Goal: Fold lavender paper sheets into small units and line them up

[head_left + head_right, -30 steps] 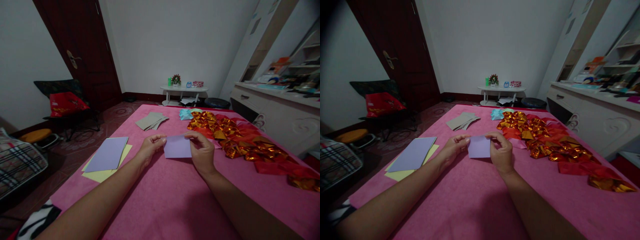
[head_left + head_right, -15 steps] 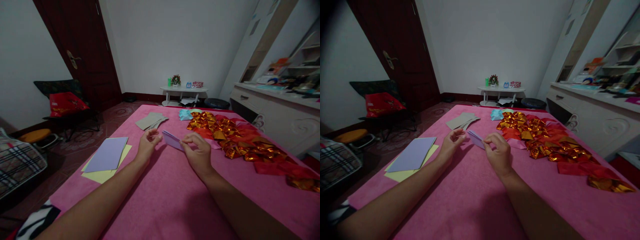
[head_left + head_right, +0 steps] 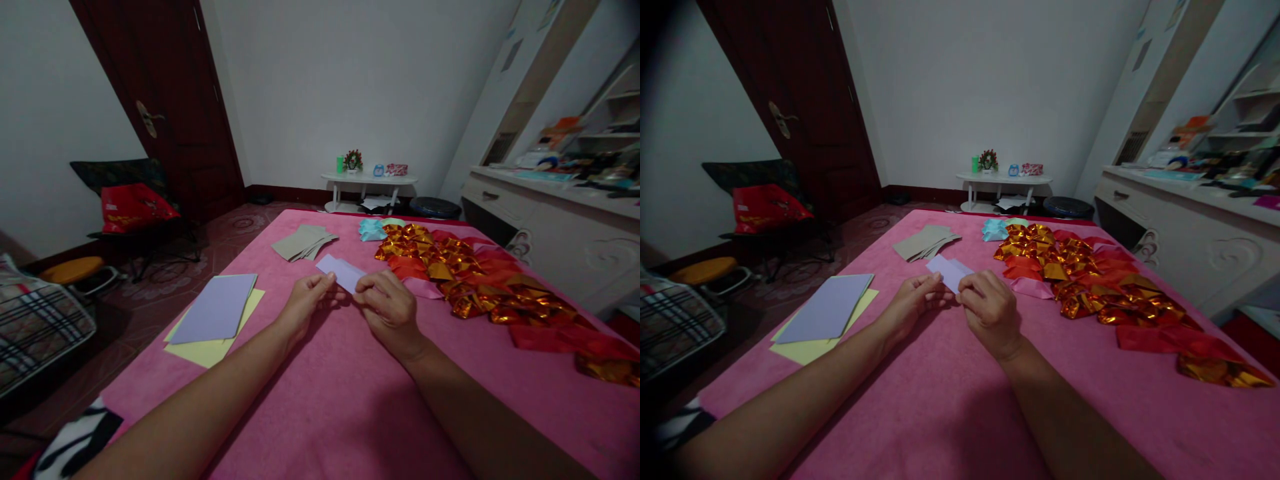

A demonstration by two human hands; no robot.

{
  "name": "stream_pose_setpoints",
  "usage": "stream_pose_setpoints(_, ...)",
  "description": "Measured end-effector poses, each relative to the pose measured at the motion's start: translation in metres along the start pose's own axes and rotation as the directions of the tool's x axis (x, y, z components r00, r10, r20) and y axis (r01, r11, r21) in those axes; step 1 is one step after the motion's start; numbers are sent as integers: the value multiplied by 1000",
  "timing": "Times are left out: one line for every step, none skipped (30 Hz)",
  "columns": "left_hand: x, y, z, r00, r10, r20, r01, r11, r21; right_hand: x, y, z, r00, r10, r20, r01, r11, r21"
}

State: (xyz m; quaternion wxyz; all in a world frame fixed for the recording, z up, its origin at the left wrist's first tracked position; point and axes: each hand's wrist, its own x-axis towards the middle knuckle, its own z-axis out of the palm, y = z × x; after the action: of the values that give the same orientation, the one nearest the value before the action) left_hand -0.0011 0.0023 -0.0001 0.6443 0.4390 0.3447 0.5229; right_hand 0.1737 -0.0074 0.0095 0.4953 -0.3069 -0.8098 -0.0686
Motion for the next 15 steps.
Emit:
stream_pose_setpoints(1,-1,-1,1000,7,-17,-7,1000,-10,0,0,0,1000,1,15,-1,1000,5)
stream_pose_setpoints(1,-1,-2,999,14,-32,-14,1000,-15,0,0,0,1000,5,25,-5,1000,13)
stream_pose_setpoints(1,-1,-3,999,23,-43,-23,1000,-15,0,0,1,1000,9,29,-10,1000,23)
stream_pose_setpoints(2,0,-3,998,33,-53,-34,999,-15,0,0,1,999,18,31,-19,999,33)
stream_pose_setpoints(2,0,-3,997,41,-63,-42,999,-18,1,0,2,999,27,22,-28,999,43)
stream_pose_setpoints(2,1,-2,996,47,-75,-49,999,-23,1,-1,2,999,42,7,-42,998,54)
stream_pose_setpoints(2,2,-2,995,54,-87,-56,998,-28,2,-2,2,998,63,-10,-62,996,65)
stream_pose_setpoints(2,3,-2,993,62,-97,-65,997,-29,3,-3,2,996,89,-30,-86,993,79)
stream_pose_setpoints(3,4,-1,992,72,-103,-75,997,-24,4,-4,2,992,119,-50,-114,989,94)
stream_pose_setpoints(3,5,-2,991,83,-103,-85,996,-12,4,-5,1,986,152,-68,-144,983,110)
stream_pose_setpoints(4,5,-2,990,98,-102,-98,995,4,5,-6,0,979,186,-86,-175,976,127)
stream_pose_setpoints(4,5,-2,989,113,-96,-111,993,25,6,-6,0,970,222,-99,-207,968,143)
stream_pose_setpoints(5,5,-2,988,127,-88,-124,991,48,6,-6,-1,960,256,-115,-236,958,162)
stream_pose_setpoints(5,5,-2,987,139,-80,-133,988,73,6,-5,-1,948,292,-131,-266,946,184)
stream_pose_setpoints(5,5,-2,986,147,-72,-140,985,99,6,-4,0,933,332,-140,-299,930,213)
